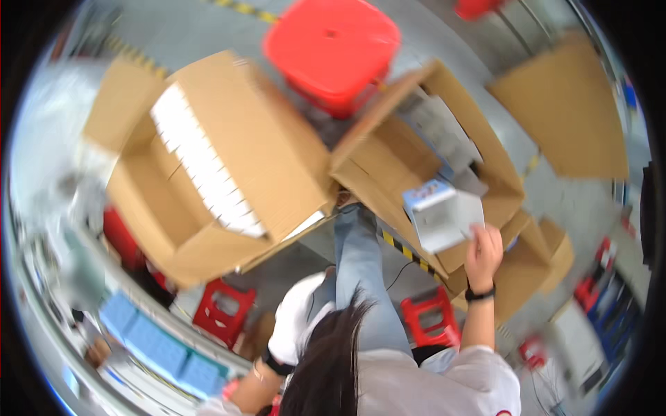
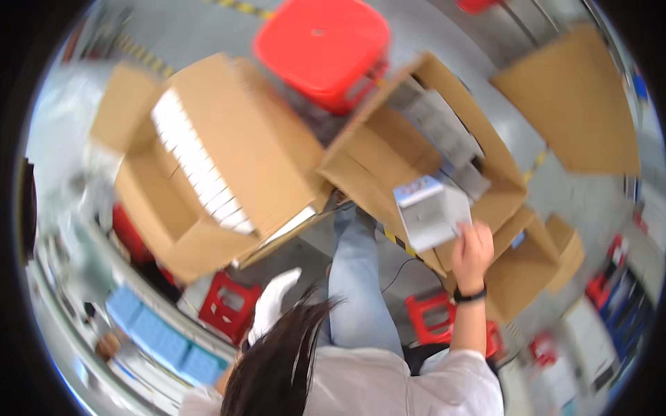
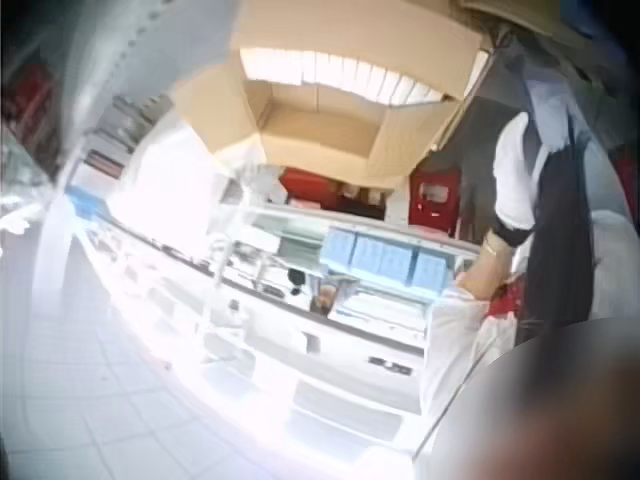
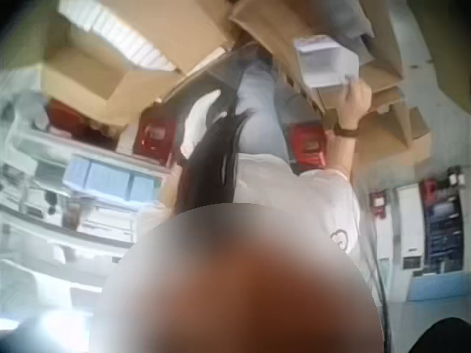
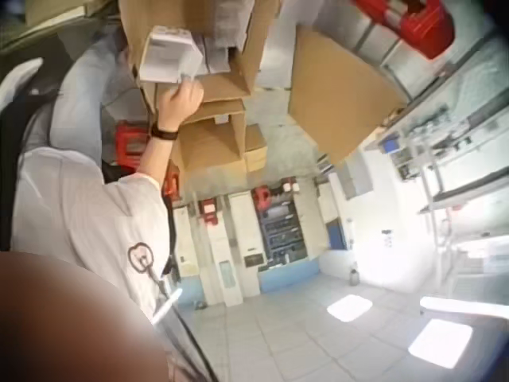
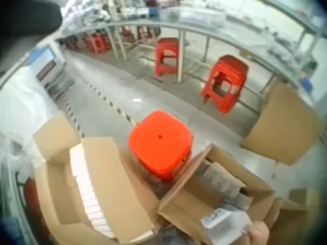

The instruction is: Packing electronic product boxes into larger shipping cartons and sealing them with adhesive tape.

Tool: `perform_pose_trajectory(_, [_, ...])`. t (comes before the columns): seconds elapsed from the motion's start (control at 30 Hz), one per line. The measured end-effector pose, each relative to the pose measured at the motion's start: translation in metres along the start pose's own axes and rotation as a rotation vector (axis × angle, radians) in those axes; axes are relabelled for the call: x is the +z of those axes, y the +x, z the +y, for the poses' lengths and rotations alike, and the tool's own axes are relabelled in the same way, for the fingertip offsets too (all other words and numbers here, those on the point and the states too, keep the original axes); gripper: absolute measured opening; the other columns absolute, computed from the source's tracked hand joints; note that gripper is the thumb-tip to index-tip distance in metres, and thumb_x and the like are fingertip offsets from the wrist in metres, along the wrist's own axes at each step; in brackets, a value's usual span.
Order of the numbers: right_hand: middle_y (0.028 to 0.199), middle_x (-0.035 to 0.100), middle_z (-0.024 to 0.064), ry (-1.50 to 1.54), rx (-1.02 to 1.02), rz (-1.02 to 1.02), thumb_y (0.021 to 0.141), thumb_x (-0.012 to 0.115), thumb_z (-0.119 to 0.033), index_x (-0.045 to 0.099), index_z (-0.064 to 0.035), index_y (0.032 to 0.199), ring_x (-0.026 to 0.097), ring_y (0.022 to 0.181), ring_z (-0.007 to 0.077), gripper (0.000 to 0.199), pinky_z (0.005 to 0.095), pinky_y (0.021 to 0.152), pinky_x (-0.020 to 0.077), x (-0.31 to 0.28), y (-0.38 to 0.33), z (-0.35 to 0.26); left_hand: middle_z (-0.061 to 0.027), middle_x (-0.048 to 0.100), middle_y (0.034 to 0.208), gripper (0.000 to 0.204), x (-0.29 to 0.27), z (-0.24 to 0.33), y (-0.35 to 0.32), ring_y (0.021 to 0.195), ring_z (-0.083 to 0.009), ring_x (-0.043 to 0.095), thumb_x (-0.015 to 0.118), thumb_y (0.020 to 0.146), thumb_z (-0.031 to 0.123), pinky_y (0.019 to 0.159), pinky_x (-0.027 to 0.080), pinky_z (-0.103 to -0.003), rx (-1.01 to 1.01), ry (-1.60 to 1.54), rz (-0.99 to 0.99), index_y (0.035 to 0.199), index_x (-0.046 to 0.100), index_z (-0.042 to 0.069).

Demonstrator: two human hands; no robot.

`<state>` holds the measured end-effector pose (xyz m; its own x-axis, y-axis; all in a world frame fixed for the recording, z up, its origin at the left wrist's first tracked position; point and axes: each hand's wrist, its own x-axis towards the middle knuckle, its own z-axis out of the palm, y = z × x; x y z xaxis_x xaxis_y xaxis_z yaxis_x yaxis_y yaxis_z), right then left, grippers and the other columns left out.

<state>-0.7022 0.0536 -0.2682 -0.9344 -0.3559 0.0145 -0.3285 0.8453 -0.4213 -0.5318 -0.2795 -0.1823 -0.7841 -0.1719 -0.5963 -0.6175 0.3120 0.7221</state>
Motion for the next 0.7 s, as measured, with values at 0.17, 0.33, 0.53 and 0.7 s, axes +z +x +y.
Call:
perform_pose_trajectory(0.17, [0.081, 0.058, 0.0114, 0.292, -0.605, -0.407, 0.062, 0.059, 0.005, 0.063, -0.0033, 0.083, 0.058, 0.081, 0.0318, 0.023, 0.0458, 0.09, 0.0499, -0.12, 0.061, -0.173, -0.0235, 0.058, 0.121, 0.052, -0.026, 0.058, -0.027, 0.114, -0.0403, 0.055, 0.07, 0.08, 0.021, 0.099, 0.044, -0.043, 0.298, 0.056, 0.326, 0.127, 0.056, 0.006])
perform_pose_trajectory(0.33, [0.087, 0.06, 0.0097, 0.65, -1.048, -0.995, 0.065, 0.062, 0.002, 0.064, -0.0055, 0.088, 0.06, 0.088, 0.0321, 0.025, 0.0431, 0.091, 0.0495, -0.098, 0.078, -0.292, -0.0225, 0.065, 0.1, 0.037, -0.049, 0.025, -0.114, 0.096, -0.0388, 0.063, 0.058, 0.08, 0.008, 0.083, 0.052, -0.042, -0.087, -0.123, 0.229, 0.117, 0.062, 0.01])
perform_pose_trajectory(0.53, [0.095, 0.064, 0.0107, 0.619, -1.645, -1.411, 0.073, 0.062, 0.0, 0.066, -0.0059, 0.097, 0.061, 0.096, 0.0318, 0.024, 0.0392, 0.091, 0.0491, -0.052, -0.011, -0.433, -0.021, 0.066, 0.087, 0.027, 0.016, -0.015, -0.264, 0.082, -0.0389, 0.064, 0.056, 0.079, 0.007, 0.072, 0.053, -0.043, -0.432, -0.355, 0.827, 0.105, 0.065, 0.007])
perform_pose_trajectory(0.7, [0.098, 0.067, 0.0117, 0.628, -1.877, -1.834, 0.084, 0.059, -0.002, 0.065, -0.0015, 0.103, 0.065, 0.089, 0.027, 0.02, 0.0384, 0.084, 0.0511, -0.056, -0.165, -0.554, -0.0206, 0.067, 0.082, 0.022, 0.121, -0.038, -0.395, 0.078, -0.0385, 0.066, 0.056, 0.08, 0.007, 0.069, 0.053, -0.042, -0.73, -0.61, 1.454, 0.099, 0.066, 0.005])
